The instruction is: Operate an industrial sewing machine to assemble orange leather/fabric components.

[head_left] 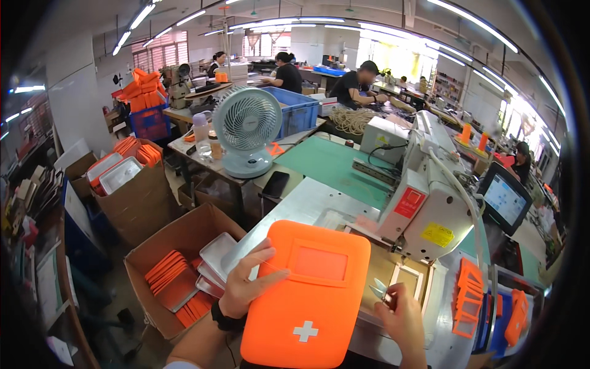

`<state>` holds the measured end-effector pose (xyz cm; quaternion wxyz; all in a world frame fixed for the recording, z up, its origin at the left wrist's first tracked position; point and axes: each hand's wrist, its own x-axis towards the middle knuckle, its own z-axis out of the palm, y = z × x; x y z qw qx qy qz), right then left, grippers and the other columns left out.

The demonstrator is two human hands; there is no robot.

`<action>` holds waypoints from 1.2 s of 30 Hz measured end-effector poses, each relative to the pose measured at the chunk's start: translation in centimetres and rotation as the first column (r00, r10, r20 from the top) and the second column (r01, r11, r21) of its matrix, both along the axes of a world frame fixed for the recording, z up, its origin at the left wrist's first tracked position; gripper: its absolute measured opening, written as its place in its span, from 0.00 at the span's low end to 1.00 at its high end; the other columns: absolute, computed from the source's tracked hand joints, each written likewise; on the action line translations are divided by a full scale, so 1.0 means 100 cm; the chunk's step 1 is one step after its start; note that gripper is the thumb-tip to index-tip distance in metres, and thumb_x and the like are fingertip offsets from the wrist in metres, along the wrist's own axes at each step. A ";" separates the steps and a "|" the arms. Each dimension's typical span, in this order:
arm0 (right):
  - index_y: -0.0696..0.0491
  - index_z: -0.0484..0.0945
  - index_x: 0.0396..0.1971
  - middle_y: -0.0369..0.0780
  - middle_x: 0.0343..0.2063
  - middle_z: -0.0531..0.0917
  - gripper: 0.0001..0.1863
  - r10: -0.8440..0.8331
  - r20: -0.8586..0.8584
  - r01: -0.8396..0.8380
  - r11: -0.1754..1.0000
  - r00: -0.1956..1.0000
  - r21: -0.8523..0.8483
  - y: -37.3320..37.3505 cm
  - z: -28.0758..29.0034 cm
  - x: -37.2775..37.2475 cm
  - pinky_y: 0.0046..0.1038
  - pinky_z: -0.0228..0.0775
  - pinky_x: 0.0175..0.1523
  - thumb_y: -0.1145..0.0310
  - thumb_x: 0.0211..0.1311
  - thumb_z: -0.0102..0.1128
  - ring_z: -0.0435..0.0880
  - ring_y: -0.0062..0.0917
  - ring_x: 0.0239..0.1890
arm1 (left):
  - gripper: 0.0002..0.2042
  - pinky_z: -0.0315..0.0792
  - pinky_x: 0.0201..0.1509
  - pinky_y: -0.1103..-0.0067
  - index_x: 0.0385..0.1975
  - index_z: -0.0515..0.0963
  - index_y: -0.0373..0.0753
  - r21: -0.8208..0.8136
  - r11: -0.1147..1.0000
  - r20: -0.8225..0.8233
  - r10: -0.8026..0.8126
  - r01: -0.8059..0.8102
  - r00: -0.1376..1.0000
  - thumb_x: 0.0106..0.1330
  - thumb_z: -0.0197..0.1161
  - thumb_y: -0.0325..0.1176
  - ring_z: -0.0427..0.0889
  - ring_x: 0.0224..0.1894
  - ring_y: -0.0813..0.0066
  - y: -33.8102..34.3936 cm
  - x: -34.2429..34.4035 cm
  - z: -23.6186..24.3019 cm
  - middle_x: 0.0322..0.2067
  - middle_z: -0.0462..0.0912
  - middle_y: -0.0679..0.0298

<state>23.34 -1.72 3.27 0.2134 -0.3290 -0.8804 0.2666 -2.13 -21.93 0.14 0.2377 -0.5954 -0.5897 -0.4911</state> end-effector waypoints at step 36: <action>0.50 0.77 0.38 0.36 0.29 0.75 0.14 0.357 -0.134 -0.281 0.876 0.925 0.391 -0.008 0.027 -0.033 0.31 0.67 0.23 0.69 0.51 0.69 0.76 0.31 0.19 | 0.19 0.74 0.64 0.67 0.43 0.87 0.41 -0.062 0.990 -0.047 -0.131 0.128 0.990 0.48 0.72 0.23 0.77 0.60 0.48 0.018 0.048 -0.017 0.54 0.77 0.52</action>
